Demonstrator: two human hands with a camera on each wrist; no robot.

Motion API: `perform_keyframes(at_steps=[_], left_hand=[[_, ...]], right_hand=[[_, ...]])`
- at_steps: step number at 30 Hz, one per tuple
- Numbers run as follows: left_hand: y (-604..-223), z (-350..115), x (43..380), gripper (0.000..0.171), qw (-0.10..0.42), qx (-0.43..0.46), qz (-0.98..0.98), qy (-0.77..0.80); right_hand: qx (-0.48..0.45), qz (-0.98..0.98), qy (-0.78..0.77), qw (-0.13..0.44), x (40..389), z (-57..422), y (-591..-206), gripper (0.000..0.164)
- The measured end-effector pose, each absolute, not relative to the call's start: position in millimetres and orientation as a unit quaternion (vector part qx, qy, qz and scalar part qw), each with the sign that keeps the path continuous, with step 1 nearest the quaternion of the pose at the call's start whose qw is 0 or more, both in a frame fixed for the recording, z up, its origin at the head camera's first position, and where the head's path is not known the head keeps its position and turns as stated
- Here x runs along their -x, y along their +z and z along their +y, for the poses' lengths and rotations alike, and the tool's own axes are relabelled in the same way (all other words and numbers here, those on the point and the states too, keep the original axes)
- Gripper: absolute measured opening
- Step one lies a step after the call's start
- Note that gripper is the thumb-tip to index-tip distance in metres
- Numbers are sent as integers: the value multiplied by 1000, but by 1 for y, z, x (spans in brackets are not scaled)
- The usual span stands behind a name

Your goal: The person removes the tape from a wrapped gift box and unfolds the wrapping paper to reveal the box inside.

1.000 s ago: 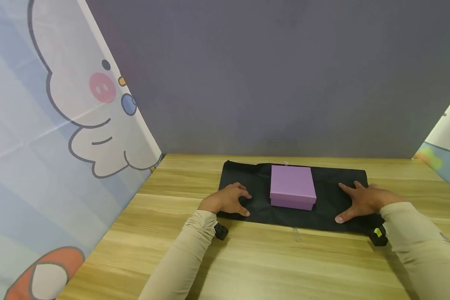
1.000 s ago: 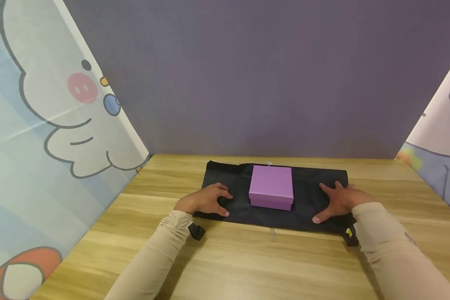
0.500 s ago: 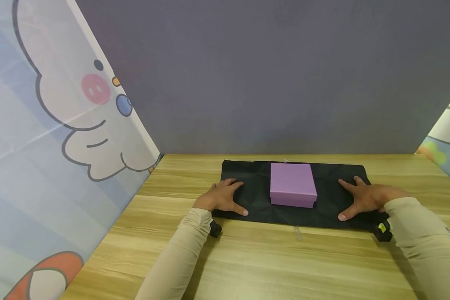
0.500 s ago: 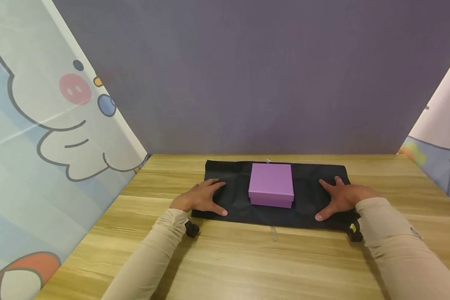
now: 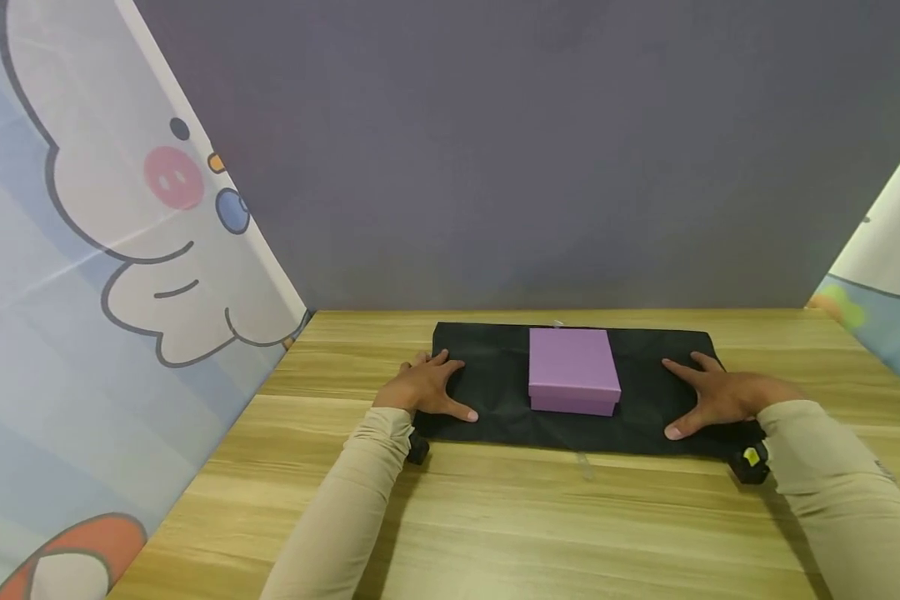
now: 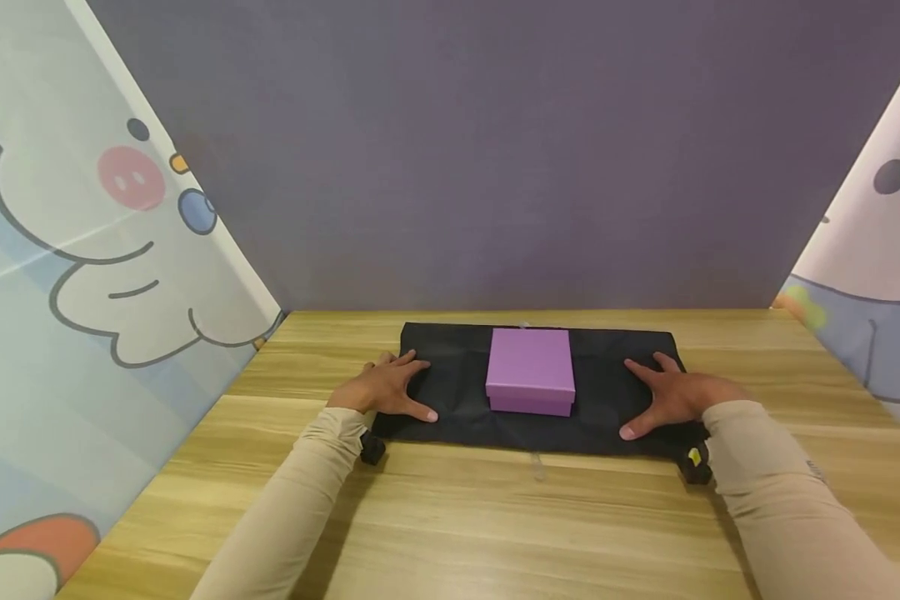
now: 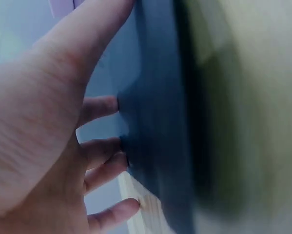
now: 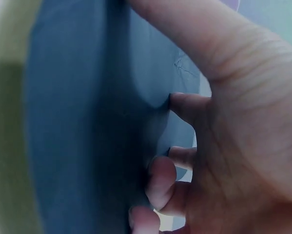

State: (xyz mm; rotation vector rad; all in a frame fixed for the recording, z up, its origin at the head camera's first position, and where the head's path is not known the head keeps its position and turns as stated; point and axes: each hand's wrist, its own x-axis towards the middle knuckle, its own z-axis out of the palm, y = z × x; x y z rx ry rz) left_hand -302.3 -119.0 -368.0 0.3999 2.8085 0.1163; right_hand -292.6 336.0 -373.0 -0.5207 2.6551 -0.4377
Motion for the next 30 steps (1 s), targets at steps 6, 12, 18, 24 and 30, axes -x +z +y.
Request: perform_keyframes(at_steps=[6, 12, 18, 24, 30], left_hand=[[-365, -123, 299, 109, 154, -132, 979, 13], [-362, -129, 298, 114, 182, -122, 975, 32], [-363, -139, 299, 108, 184, -143, 971, 54], [-365, -140, 298, 105, 191, -161, 965, 84], [-364, -135, 298, 88, 178, -134, 961, 165]], right_hand=[[197, 953, -148, 177, 294, 338, -374, 117], [200, 952, -149, 176, 294, 339, -374, 117], [196, 953, -148, 175, 291, 339, -378, 117], [202, 953, -144, 171, 289, 339, -375, 115], [193, 954, -144, 181, 291, 330, -364, 117]])
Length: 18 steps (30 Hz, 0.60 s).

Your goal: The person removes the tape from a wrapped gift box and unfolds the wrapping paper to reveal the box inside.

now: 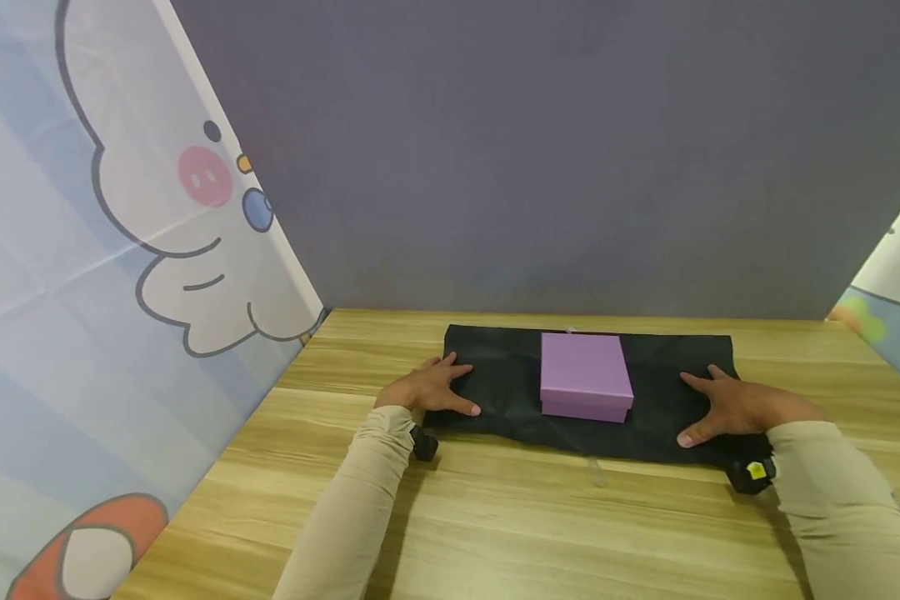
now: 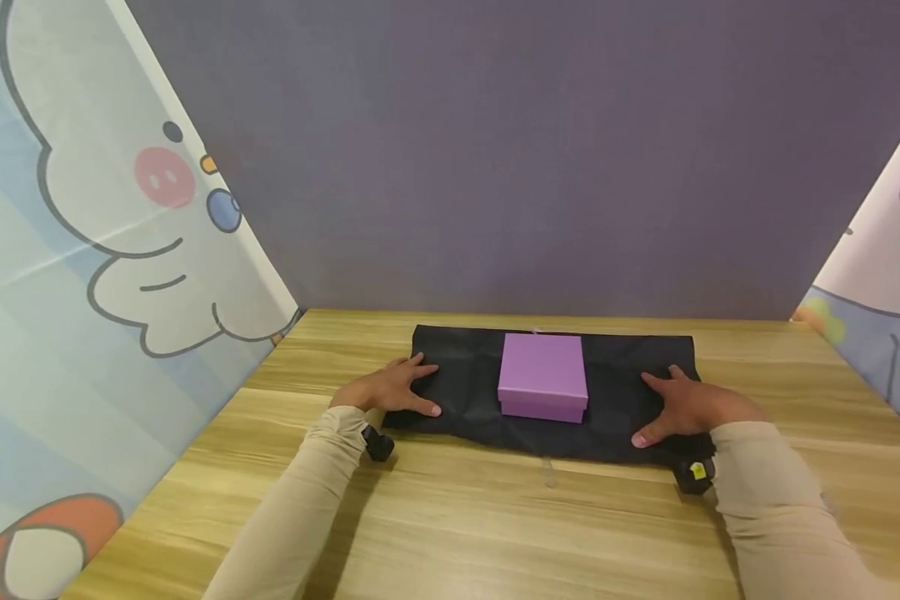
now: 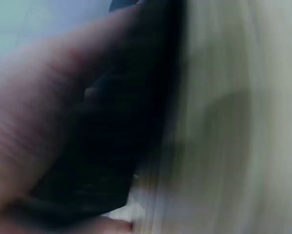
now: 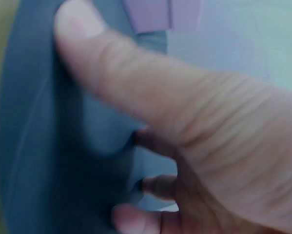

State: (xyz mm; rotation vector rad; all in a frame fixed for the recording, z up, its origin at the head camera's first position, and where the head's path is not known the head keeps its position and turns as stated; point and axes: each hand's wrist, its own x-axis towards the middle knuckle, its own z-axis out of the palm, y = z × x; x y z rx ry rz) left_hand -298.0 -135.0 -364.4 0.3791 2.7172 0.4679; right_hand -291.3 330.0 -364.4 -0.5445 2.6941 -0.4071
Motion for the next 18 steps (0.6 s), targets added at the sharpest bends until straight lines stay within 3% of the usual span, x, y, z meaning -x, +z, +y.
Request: perform_keyframes(at_steps=[4, 11, 18], left_hand=[[-361, -130, 296, 73, 131, -121, 969, 168], [-337, -123, 296, 61, 15, -133, 980, 145], [-313, -116, 309, 72, -43, -192, 972, 132]], right_hand=[[189, 962, -120, 155, 292, 321, -356, 116], [186, 979, -70, 51, 292, 312, -332, 91], [170, 982, -80, -1, 293, 304, -309, 90]])
